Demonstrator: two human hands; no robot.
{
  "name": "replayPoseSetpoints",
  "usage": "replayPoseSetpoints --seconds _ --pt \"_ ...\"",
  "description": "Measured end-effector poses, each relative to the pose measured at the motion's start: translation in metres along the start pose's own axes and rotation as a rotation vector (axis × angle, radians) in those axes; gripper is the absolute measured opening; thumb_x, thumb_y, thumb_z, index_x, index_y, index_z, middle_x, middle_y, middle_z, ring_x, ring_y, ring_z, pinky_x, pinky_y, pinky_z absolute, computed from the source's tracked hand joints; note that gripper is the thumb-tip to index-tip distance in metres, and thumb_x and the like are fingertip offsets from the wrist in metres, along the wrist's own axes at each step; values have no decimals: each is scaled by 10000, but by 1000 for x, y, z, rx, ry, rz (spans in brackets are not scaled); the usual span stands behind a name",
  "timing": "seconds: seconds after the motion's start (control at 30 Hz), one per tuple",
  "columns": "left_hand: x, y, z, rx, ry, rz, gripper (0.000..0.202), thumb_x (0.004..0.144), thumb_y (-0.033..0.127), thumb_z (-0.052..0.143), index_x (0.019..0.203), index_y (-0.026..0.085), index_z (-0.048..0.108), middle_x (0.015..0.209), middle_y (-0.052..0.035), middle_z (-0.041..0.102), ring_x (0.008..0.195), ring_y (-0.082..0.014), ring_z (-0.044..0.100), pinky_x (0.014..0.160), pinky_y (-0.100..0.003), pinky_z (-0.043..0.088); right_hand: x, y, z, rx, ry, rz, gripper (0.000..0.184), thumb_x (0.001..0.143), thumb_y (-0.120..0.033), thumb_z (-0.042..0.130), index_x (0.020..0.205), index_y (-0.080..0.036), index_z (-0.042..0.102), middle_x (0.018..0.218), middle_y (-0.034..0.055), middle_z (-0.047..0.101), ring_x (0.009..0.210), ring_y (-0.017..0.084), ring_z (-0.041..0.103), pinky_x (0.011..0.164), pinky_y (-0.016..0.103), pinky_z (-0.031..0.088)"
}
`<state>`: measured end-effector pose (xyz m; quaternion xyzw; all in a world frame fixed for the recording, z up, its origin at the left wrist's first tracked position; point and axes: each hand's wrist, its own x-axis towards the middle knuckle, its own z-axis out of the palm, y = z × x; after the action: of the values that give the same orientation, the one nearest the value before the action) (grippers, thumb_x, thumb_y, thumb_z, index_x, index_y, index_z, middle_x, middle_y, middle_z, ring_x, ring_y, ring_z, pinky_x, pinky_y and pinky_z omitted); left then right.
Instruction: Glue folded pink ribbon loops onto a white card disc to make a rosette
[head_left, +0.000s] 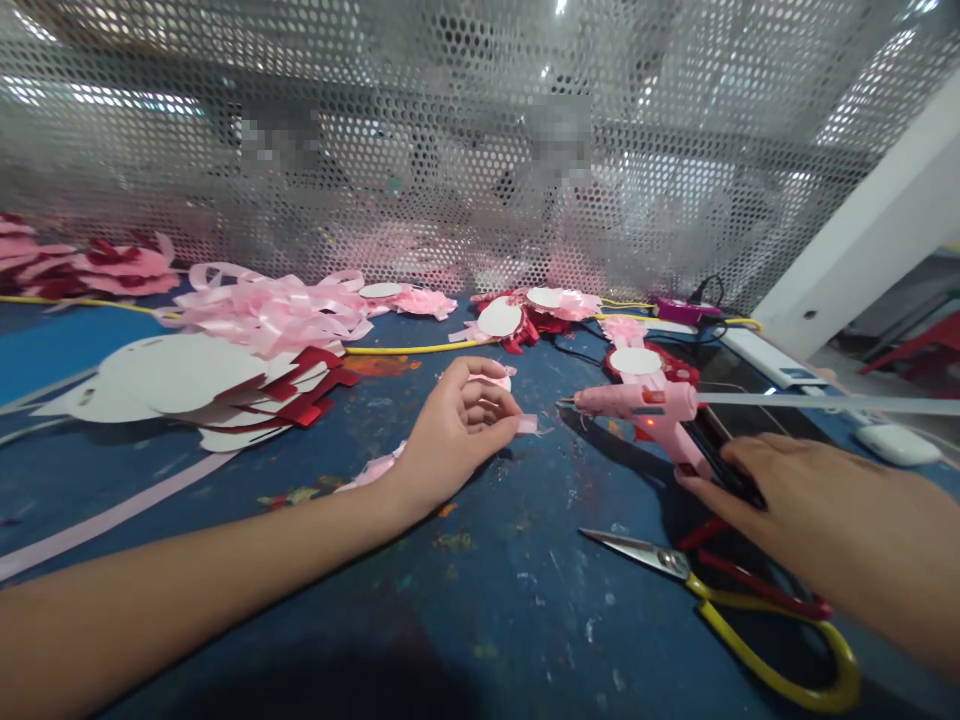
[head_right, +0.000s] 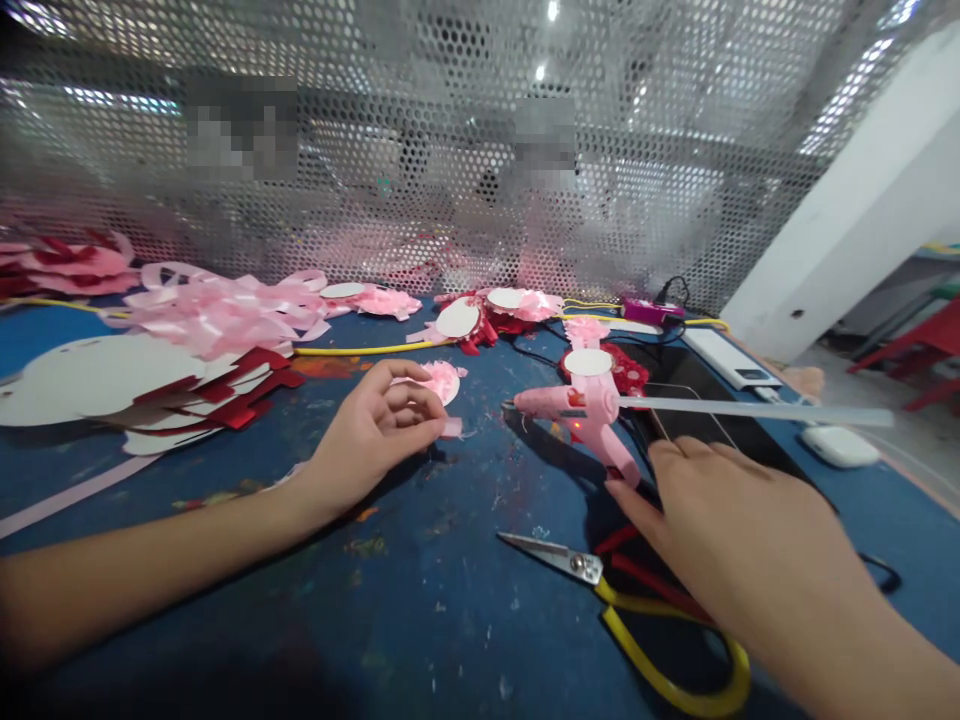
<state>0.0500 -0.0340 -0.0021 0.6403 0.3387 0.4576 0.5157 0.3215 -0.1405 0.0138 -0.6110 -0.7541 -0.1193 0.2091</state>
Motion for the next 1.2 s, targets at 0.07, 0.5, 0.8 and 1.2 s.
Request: replayPoseSetpoints --seconds 0.07,0.5,0.8,1.2 --pt "-2 1 0 -4 -29 7 415 708 149 730 993 203 433 747 47 614 660 -72 572 671 -211 464 -3 -13 -7 -48 -44 -19 356 837 -521 512 628 -240 571 486 27 577 346 172 490 367 291 269" --pt "-9 3 -1 -24 -313 21 411 738 141 678 1038 218 408 758 35 623 644 -80 591 633 -211 472 36 -69 52 373 -5 -153 131 834 -224 538 905 -182 640 461 -79 507 378 80 452 414 205 312" --pt "-10 5 2 26 -349 -1 409 736 167 679 1045 223 417 753 27 634 658 -102 618 651 -236 495 35 -70 46 383 74 -252 136 855 -237 555 823 -186 676 442 -82 491 369 68 452 418 200 325" --pt "-11 4 3 33 -352 73 390 723 70 608 1044 212 439 874 -23 682 808 -146 671 710 -257 515 31 -71 39 458 83 -250 131 863 -197 547 780 -171 645 456 -80 479 387 57 428 443 182 340"
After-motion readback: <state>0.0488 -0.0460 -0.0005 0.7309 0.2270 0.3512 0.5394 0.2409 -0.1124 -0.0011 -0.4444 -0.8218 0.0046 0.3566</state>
